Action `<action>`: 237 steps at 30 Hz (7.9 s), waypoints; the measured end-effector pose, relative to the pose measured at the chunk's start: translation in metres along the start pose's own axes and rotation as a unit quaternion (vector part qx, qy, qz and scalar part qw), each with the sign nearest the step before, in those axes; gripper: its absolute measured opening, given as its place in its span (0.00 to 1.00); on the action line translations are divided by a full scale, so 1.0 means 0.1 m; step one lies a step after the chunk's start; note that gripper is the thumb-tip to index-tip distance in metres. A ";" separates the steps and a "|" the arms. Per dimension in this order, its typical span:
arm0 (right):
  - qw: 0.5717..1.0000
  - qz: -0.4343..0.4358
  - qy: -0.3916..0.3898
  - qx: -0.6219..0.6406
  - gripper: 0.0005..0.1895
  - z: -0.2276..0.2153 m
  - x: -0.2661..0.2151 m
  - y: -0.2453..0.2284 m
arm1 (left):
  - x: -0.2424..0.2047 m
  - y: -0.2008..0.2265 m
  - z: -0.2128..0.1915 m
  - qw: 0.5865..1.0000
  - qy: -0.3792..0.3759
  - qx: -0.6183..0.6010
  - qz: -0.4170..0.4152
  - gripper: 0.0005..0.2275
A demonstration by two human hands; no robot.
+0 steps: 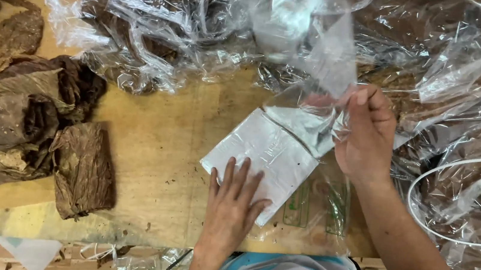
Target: The person repeatedly picks up dried brown leaf bundles from a wooden table and places them into clear plastic bags. They seal each bag and set it aside. Another person's hands are visible on the left, also handling the leaf bundles.
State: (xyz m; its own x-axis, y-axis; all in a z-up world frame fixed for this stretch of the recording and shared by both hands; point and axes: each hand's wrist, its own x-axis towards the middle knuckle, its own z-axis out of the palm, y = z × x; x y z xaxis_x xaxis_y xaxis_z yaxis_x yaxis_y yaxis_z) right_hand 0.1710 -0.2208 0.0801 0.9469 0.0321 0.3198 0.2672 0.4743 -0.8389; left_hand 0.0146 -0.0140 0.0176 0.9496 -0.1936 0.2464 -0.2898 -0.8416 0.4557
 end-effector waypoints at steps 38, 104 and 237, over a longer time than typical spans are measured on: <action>0.979 0.204 0.013 -0.017 0.05 0.31 0.11 0.64 | -0.12 -0.51 -0.81 0.734 0.441 -0.436 -0.276 0.05; 0.852 0.443 -0.148 0.238 0.04 0.29 -0.66 1.01 | 0.12 -0.34 -0.22 0.841 0.274 -0.427 -0.191 0.07; 0.822 -0.249 -0.387 -0.337 0.06 0.66 -0.77 0.57 | 0.01 -0.29 -0.01 0.902 0.175 -0.290 -0.267 0.12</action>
State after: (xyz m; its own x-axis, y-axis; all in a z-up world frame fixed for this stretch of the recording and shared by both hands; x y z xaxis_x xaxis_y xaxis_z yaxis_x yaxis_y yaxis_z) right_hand 0.1020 -0.1384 0.0367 0.3632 0.6544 0.6632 0.8722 0.0116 -0.4890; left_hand 0.0240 0.0112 0.0056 0.9058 0.4183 0.0680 0.0881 -0.3429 0.9352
